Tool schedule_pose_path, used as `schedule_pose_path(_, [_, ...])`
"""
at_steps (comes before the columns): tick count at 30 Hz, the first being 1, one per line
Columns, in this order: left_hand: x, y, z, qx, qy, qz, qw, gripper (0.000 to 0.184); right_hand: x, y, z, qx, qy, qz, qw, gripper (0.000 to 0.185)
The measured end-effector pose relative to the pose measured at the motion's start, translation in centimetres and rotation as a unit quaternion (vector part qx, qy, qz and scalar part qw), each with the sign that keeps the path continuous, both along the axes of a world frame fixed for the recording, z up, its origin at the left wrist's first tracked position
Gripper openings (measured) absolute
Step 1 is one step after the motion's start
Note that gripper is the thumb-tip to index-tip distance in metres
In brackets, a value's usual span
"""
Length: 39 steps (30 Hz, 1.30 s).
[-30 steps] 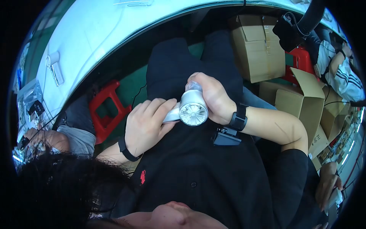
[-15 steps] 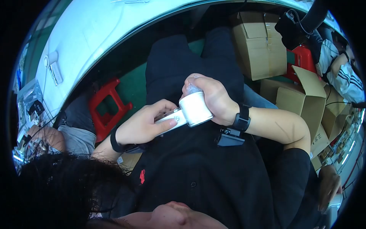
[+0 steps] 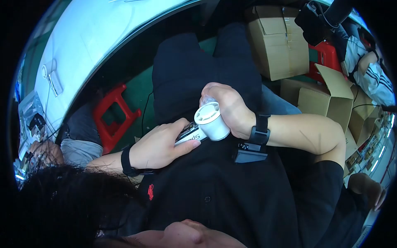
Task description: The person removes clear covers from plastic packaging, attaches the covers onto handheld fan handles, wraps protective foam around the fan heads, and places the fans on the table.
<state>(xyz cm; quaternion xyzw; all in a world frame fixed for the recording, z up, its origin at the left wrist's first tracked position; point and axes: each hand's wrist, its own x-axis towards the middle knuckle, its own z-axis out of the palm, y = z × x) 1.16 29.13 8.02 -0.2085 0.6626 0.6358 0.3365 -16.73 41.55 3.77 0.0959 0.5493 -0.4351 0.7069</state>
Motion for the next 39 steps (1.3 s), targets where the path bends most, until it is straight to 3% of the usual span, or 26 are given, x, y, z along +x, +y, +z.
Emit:
schedule_pose_path(6, [-0.6, 0.6, -0.5, 0.007, -0.016, -0.015, 1.000, 0.043, 0.5, 0.9, -0.9, 0.060, 0.086, -0.027, 0.994, 0.022])
schedule_pose_path(9, [-0.6, 0.7, -1.2, -0.005, 0.014, 0.010, 1.000, 0.043, 0.1, 1.0, -1.4, 0.018, 0.093, -0.038, 0.995, 0.023])
schedule_pose_path(12, [-0.9, 1.0, -1.4, -0.123, 0.092, 0.065, 0.986, 0.041, -2.1, -1.1, -0.8, -0.128, 0.109, -0.015, 0.986, 0.022])
schedule_pose_path(14, [-1.1, 0.8, -1.6, -0.264, 0.215, 0.038, 0.939, 0.042, -3.5, -2.2, -0.4, -0.175, 0.078, -0.018, 0.981, 0.021])
schedule_pose_path(17, [-0.8, 0.1, -1.4, -0.422, 0.320, -0.025, 0.848, 0.045, -2.9, -2.0, -0.4, -0.024, 0.016, -0.106, 0.994, 0.018])
schedule_pose_path(20, [-0.4, 0.8, -2.9, -0.548, 0.361, -0.057, 0.752, 0.045, -2.4, -0.7, -1.1, 0.074, -0.088, -0.092, 0.989, 0.014])
schedule_pose_path(23, [-0.4, 1.7, -3.2, -0.567, 0.326, -0.067, 0.754, 0.044, -1.8, -0.5, -0.1, 0.116, -0.094, -0.107, 0.983, 0.015])
schedule_pose_path(30, [-0.6, 2.2, -1.3, -0.579, 0.275, -0.128, 0.757, 0.050, -1.9, 0.2, 0.2, 0.069, -0.069, -0.095, 0.991, 0.016])
schedule_pose_path(33, [-0.8, 0.7, 0.3, -0.407, 0.236, -0.122, 0.874, 0.053, -1.7, 0.7, -1.0, 0.028, -0.062, -0.056, 0.996, 0.018])
schedule_pose_path(35, [-0.5, -1.0, -0.8, -0.194, 0.197, -0.034, 0.960, 0.053, -2.1, 0.5, -0.9, -0.068, -0.057, -0.020, 0.996, 0.020])
schedule_pose_path(37, [-1.0, -2.4, -0.6, -0.025, 0.046, -0.038, 0.998, 0.044, -2.0, 0.2, -0.9, -0.138, -0.043, 0.016, 0.989, 0.021])
schedule_pose_path(39, [-0.4, -1.7, -0.6, 0.040, 0.047, 0.028, 0.998, 0.042, -1.7, -0.1, -0.9, -0.182, -0.020, 0.048, 0.982, 0.022])
